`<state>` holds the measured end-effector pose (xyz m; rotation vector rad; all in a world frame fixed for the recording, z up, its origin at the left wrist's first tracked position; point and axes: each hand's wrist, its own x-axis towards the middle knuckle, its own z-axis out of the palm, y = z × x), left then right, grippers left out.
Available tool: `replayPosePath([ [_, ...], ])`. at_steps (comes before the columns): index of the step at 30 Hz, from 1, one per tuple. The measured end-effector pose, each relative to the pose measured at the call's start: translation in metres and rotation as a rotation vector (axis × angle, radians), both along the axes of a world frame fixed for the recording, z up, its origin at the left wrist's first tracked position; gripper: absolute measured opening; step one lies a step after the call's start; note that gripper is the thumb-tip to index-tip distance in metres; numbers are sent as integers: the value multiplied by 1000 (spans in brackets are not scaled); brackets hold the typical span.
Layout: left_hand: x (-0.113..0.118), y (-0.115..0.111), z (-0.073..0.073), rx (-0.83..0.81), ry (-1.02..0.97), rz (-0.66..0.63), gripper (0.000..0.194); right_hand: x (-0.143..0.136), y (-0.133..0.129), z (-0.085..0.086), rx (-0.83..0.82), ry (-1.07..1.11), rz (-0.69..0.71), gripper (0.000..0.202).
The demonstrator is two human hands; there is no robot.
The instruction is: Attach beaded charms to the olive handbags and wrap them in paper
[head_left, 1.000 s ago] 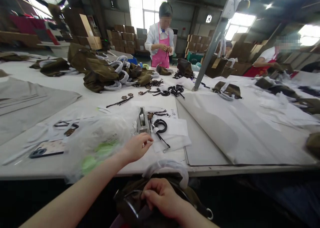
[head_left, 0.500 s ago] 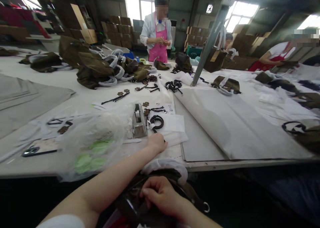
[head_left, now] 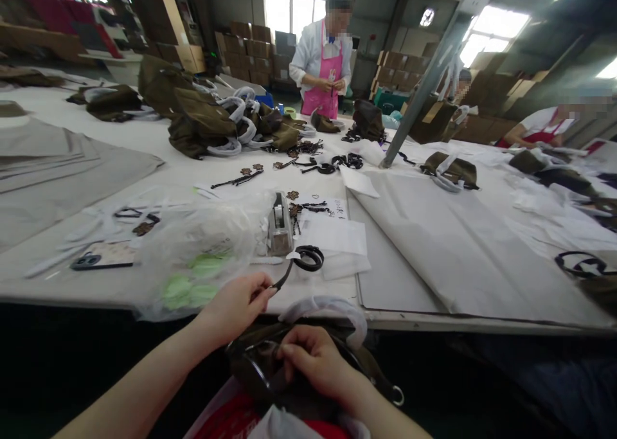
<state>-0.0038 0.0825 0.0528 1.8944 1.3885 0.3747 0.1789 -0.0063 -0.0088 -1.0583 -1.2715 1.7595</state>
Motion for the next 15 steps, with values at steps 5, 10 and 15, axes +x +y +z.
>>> replayPosePath([
  [5, -25, -59, -14, -94, -128, 79, 23, -10, 8, 5, 50, -23, -55, 25],
  [10, -28, -75, -29, -103, -216, 160, 26, -23, 13, 8, 26, -128, -44, 24],
  [15, -34, -74, -28, -51, -162, 187, 27, -30, 9, 8, 50, -182, -13, 19],
])
